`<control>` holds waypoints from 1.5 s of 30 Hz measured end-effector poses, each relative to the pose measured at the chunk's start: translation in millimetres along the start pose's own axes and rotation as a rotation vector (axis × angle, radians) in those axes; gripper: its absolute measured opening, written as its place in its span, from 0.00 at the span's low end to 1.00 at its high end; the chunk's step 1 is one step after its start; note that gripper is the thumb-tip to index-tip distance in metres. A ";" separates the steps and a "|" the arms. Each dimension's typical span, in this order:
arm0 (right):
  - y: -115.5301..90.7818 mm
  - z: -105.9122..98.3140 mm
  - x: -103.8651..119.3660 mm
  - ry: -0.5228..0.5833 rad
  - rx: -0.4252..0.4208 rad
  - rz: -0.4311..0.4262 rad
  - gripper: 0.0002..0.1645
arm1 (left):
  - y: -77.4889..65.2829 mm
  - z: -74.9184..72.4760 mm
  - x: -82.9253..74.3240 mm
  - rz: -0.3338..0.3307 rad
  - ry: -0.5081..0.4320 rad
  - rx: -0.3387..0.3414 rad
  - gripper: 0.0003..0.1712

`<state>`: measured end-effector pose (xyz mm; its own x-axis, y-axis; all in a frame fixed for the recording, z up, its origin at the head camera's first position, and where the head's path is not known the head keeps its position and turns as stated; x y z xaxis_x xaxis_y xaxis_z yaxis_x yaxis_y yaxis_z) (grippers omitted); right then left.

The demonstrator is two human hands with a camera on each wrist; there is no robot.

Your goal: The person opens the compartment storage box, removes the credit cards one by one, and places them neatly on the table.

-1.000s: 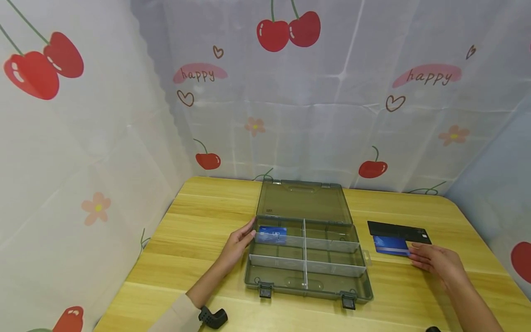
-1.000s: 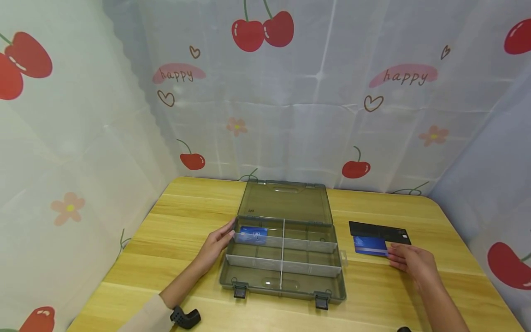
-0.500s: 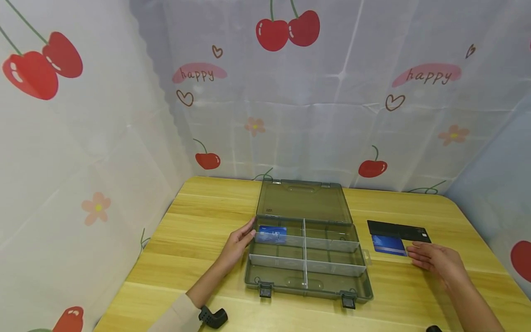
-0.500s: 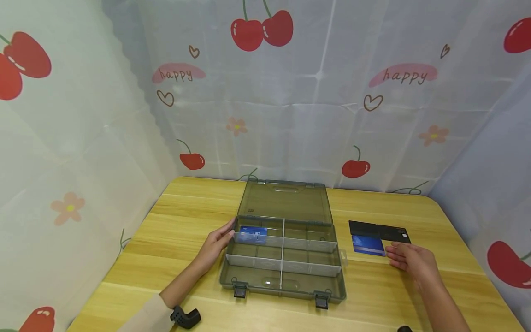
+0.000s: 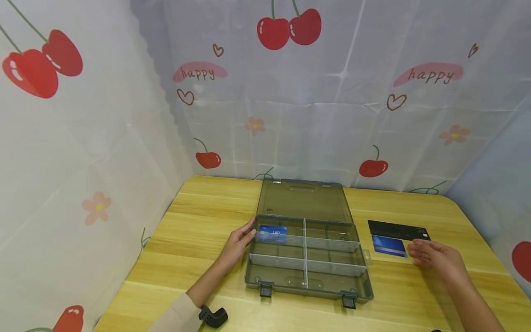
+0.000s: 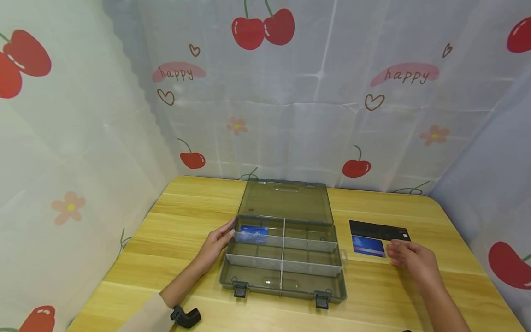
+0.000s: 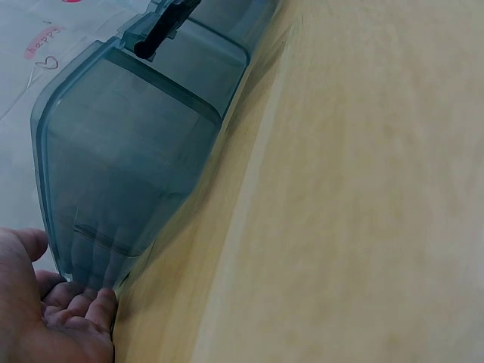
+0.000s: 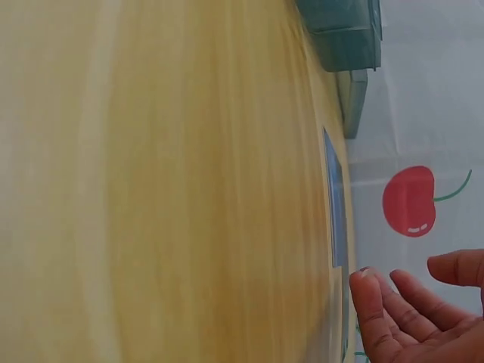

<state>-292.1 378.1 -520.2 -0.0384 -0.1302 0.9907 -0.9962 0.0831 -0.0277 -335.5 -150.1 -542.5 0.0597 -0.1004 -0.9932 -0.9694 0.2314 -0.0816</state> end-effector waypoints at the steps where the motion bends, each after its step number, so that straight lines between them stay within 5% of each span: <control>1: -0.4 0.2 3.1 -0.065 0.005 -0.028 0.18 | 0.1 -0.3 0.0 -0.004 -0.001 -0.002 0.33; 5: -1.9 1.3 14.1 -0.427 0.029 -0.120 0.36 | 0.2 -0.6 -1.1 0.007 0.003 -0.004 0.33; 9: -3.1 6.9 22.7 -0.733 0.081 -0.198 0.35 | 1.4 -0.6 1.0 0.010 -0.003 0.000 0.33; 13: -6.1 17.9 28.4 -0.891 0.151 -0.293 0.32 | 1.6 -0.4 2.2 0.005 -0.008 0.002 0.33; 30: -9.7 49.3 14.8 -1.049 0.368 -0.316 0.35 | 1.3 -0.1 0.9 0.007 0.003 -0.004 0.33; 45: -11.3 50.2 23.9 -1.031 0.330 -0.359 0.34 | 2.1 -0.7 1.8 0.008 0.003 0.010 0.32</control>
<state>-285.7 324.4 -502.9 0.3589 -0.8563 0.3714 -0.9287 -0.3673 0.0505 -337.7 -150.4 -544.4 0.0510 -0.1016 -0.9935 -0.9673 0.2423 -0.0744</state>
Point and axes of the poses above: each hand's wrist, its own y-axis towards the middle knuckle, its own z-axis out of the palm, x = y × z, the point moved 10 cm from there along y, towards the middle knuckle, and after that the axes turned 11 degrees about -z, right-handed, at the moved point
